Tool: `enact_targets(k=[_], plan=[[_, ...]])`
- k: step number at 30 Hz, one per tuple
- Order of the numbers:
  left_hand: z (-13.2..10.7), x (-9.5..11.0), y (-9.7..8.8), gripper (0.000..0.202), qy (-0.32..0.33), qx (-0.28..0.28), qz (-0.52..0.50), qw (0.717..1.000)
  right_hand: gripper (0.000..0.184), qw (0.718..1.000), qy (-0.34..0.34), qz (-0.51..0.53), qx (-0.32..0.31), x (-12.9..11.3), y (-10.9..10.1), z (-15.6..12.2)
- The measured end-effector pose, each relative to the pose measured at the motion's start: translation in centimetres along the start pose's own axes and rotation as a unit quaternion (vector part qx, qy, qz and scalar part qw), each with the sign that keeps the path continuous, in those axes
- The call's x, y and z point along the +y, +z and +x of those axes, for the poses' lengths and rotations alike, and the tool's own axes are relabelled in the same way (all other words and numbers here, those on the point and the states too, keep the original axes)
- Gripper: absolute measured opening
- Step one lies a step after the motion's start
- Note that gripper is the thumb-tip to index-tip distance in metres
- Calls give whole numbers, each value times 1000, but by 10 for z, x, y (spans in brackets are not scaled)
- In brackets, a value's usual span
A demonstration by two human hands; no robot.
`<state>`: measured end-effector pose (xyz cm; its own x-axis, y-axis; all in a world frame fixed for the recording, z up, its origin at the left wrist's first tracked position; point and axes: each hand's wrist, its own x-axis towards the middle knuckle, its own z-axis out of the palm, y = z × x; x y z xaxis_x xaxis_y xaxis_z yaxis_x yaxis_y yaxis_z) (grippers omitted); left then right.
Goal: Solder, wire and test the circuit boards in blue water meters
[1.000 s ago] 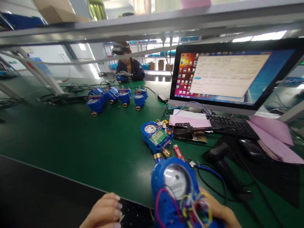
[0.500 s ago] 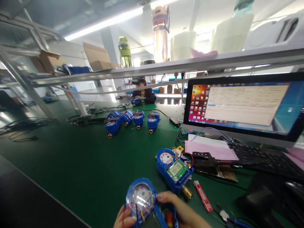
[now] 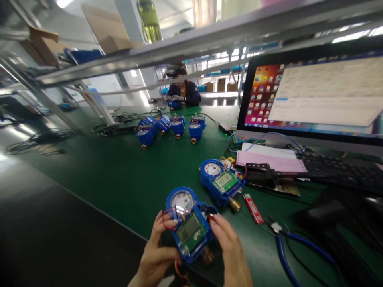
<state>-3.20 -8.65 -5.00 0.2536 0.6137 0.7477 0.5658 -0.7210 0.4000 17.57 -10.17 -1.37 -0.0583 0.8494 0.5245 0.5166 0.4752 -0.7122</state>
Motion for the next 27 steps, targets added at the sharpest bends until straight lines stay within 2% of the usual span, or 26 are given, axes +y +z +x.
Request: enact_targets(k=[2,4,8,15,21,27], plan=[[6,3,-7,22,5,-32,-10,999,78,993,-67,-93,16,-12,6,3],[9,4,-11,20,-5,-52,-9,999,78,982,-97,-154,46,-18,14,9],[9,7,-13,18,-7,-70,-2,998,74,975,-90,-185,87,-21,22,17],[14,11,-19,17,-25,-108,4,994,70,950,-107,-282,80,-28,19,22],[10,7,-19,20,-31,-96,3,995,63,955,-101,-265,86,-34,16,28],[6,7,-22,20,-32,-101,-1,994,65,957,-83,-266,78,-33,19,22]])
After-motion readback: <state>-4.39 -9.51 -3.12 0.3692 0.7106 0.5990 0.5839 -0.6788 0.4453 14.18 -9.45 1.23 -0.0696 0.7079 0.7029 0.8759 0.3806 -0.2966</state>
